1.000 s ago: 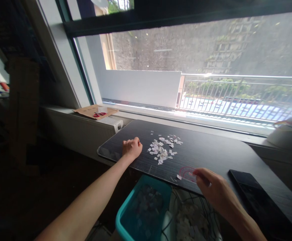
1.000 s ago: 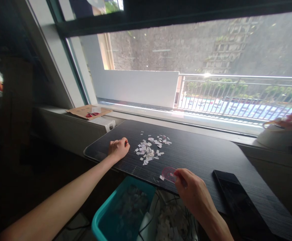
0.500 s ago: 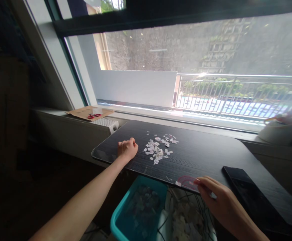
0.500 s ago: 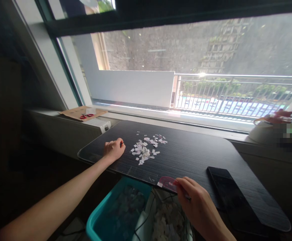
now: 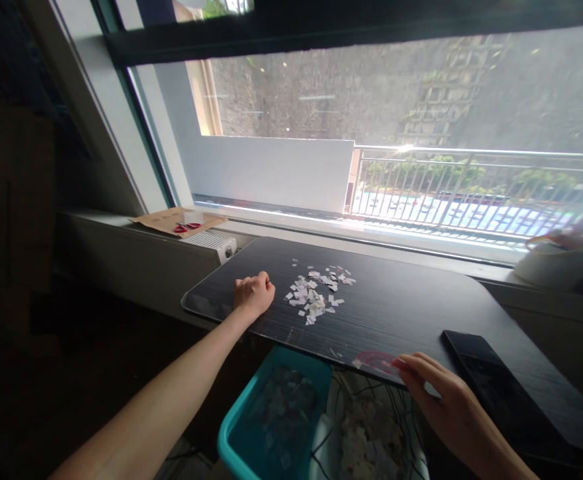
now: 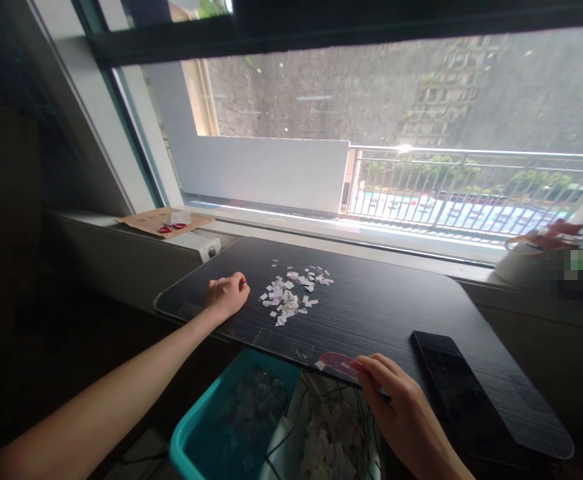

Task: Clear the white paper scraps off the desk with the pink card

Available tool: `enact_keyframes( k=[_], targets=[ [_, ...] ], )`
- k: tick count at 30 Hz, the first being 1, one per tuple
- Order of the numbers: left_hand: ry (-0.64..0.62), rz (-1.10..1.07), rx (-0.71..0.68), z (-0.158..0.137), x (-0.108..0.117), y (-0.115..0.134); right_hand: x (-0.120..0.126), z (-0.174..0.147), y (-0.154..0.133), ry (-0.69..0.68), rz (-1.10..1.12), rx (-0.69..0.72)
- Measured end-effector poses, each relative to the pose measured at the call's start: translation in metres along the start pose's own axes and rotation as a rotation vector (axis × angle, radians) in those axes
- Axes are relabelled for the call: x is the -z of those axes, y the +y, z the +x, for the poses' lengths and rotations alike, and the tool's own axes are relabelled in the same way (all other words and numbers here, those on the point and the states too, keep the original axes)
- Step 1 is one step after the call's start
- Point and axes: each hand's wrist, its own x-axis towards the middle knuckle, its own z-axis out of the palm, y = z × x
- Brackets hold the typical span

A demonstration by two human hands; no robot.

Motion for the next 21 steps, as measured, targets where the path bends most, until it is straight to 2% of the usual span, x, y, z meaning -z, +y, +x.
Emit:
enact_keyframes(
  k=[3, 7, 17, 21],
  targets=[
    [0.0, 0.005, 0.004, 0.0, 0.0, 0.0, -0.004, 0.008, 0.005, 0.018, 0.033, 0.007],
    [0.004, 0.009, 0.001, 0.0, 0.001, 0.0, -0.006, 0.018, 0.01, -0.032, 0.047, -0.032],
    [-0.005, -0.001, -0.002, 0.0, 0.001, 0.001, 0.011, 0.007, 0.008, -0.143, 0.072, -0.11],
    [-0.002, 0.002, -0.001, 0.0, 0.002, 0.0, 0.004, 0.015, 0.005, -0.094, 0.067, -0.101]
  ],
)
